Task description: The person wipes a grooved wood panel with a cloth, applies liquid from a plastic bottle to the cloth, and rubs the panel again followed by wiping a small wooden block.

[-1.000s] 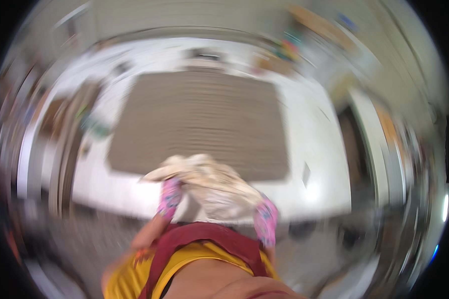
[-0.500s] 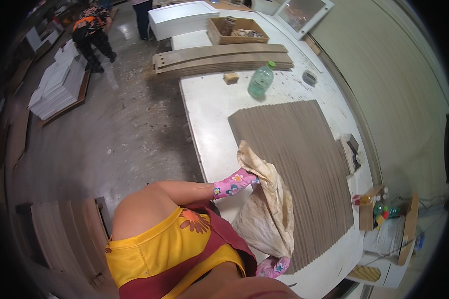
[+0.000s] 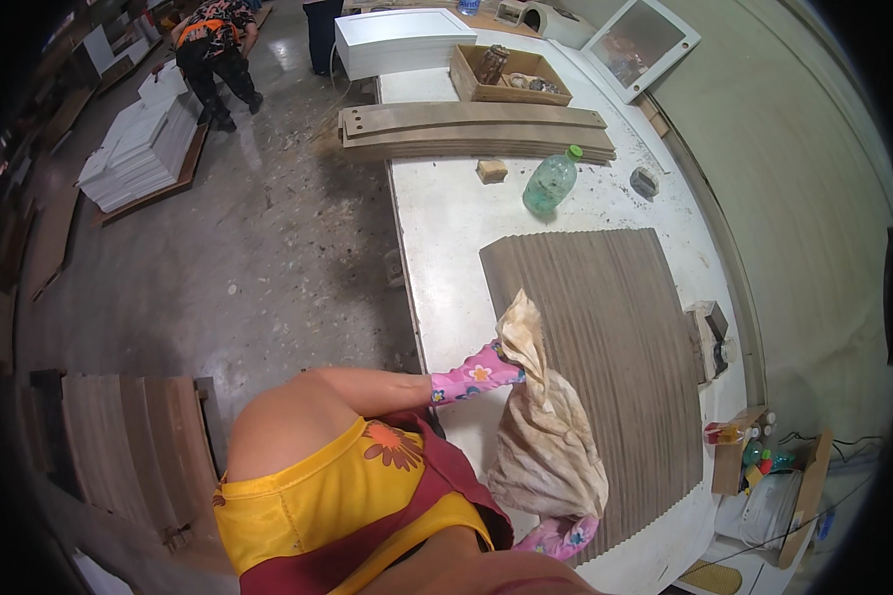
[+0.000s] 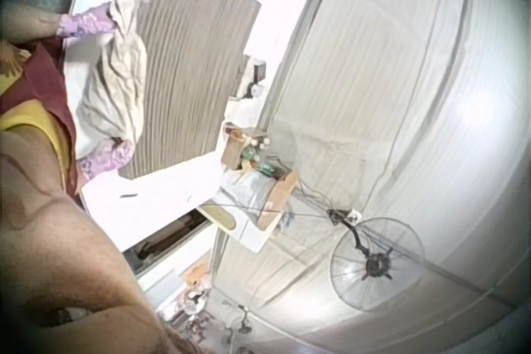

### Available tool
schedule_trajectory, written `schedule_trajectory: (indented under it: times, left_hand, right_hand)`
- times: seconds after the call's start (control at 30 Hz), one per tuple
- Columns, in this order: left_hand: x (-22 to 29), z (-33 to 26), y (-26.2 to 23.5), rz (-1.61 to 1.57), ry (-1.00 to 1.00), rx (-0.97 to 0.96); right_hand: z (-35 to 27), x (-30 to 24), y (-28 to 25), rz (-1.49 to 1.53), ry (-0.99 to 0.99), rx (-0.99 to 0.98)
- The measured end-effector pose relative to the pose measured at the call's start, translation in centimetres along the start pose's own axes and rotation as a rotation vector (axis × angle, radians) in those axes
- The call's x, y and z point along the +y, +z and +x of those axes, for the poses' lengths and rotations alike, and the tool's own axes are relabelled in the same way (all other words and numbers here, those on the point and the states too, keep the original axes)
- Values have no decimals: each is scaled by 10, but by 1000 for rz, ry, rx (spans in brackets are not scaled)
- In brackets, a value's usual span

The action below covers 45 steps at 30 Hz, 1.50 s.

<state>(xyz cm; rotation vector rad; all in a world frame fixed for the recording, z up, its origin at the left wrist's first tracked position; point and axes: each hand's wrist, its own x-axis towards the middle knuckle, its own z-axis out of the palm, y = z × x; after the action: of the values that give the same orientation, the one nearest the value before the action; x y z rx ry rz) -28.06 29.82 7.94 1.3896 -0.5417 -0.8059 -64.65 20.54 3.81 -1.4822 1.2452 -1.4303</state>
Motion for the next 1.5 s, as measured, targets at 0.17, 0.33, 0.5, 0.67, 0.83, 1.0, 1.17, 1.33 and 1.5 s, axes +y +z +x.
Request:
schedule_trajectory:
  times: [0.17,0.33,0.5,0.67,0.83,1.0,1.17,1.33,1.5]
  left_hand:
    - [18,6,2,16,346,-10]
    - [-1,13,-1,-321,264,-91]
    - [20,11,-17,-308,147,-155]
    - [40,19,-34,-312,243,-6]
    - [54,21,-54,-441,263,7]
    - [46,21,-64,-472,309,-44]
    - [40,7,-53,-336,154,76]
    - [29,8,-45,-252,337,142]
    - [65,-13,-46,225,463,-326]
  right_hand:
    - [5,-11,-22,-57,-36,88]
    - [10,-20,-37,-104,-70,141]
    - [19,-28,-40,-127,-87,171]
    - [24,-38,-40,-128,-95,160]
    - [33,-45,-30,-119,-106,122]
    - [38,-59,-11,-97,-105,39]
    - [44,-69,10,-70,-106,-74]
    - [47,-86,41,-44,-104,-192]
    - [34,-106,70,-21,-137,-383]
